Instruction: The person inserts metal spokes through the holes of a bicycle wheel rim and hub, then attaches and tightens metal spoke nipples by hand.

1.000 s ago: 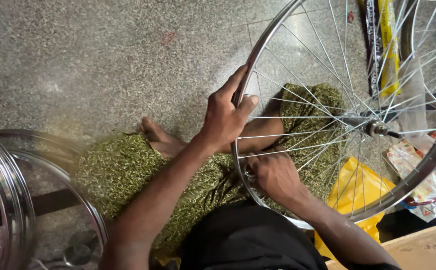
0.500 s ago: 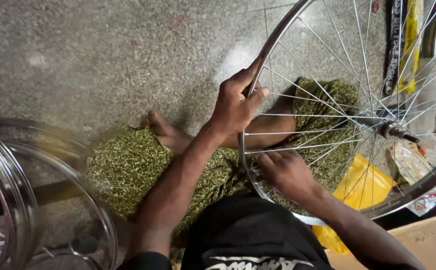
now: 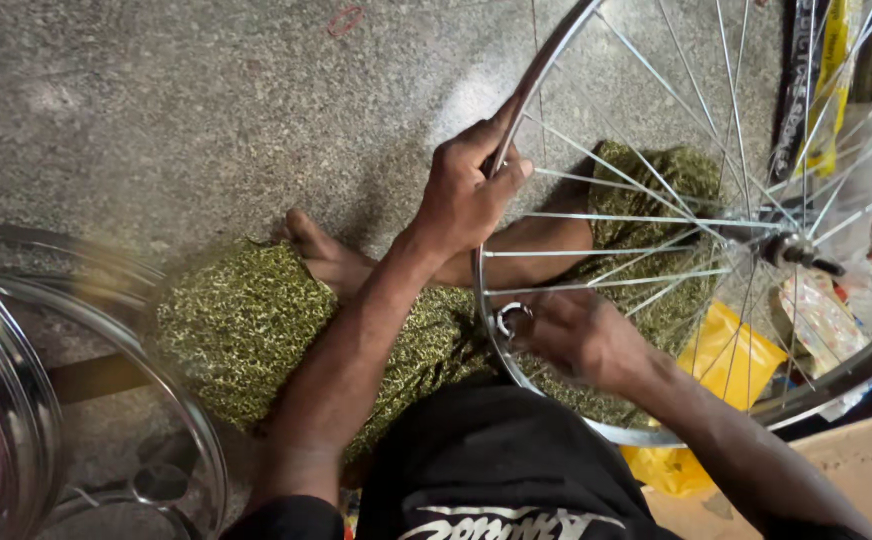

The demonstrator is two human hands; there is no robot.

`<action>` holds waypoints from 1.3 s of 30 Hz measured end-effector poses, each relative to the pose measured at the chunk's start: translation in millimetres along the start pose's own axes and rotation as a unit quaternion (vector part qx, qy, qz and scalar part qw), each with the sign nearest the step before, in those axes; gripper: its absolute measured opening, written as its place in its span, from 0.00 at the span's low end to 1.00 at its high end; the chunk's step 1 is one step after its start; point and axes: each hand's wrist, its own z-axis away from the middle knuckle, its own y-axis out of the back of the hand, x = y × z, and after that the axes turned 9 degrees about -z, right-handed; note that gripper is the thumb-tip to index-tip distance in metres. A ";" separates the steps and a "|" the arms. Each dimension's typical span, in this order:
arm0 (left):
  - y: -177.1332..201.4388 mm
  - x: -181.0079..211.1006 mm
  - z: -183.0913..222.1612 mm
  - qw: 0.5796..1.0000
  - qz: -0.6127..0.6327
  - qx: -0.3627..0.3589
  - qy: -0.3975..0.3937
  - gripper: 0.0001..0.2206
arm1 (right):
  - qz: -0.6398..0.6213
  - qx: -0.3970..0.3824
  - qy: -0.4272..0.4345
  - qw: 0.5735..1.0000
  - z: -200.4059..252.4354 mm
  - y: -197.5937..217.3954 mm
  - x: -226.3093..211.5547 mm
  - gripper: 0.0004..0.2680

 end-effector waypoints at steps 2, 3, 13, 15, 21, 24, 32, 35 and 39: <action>-3.1 2.4 2.0 1.000 -0.011 -0.002 0.008 0.32 | 0.058 -0.011 -0.107 0.993 4.0 -16.2 -2.9 0.12; -3.9 4.0 3.4 1.000 -0.017 -0.001 0.011 0.32 | 0.086 -0.017 -0.158 0.984 2.7 -22.6 -5.5 0.14; -4.4 -1.2 13.8 0.999 -0.021 0.017 -0.035 0.33 | -0.066 0.036 -0.136 0.988 -8.8 -2.2 -25.7 0.12; -6.3 -2.9 11.9 1.000 -0.020 0.011 -0.022 0.32 | 0.027 0.082 -0.065 0.994 -7.9 -11.6 -34.0 0.08; -5.8 0.3 13.6 0.999 0.010 -0.007 0.046 0.31 | -0.007 0.102 -0.054 0.993 14.6 -16.4 -26.3 0.08; -6.3 -0.1 15.1 0.999 -0.016 0.027 -0.031 0.32 | 0.083 0.220 -0.009 0.972 15.9 -16.0 -25.1 0.06; -8.4 1.3 23.6 0.999 0.011 0.039 -0.023 0.31 | 0.024 0.100 -0.224 0.969 -15.3 -18.3 -34.1 0.07; -6.8 5.1 25.9 0.999 0.006 0.039 -0.013 0.30 | 0.031 0.105 -0.173 0.979 -19.2 -16.1 -36.9 0.08; 4.3 11.5 22.7 1.000 0.002 0.012 0.024 0.33 | 0.034 0.134 -0.107 0.985 -10.1 -11.9 -52.1 0.13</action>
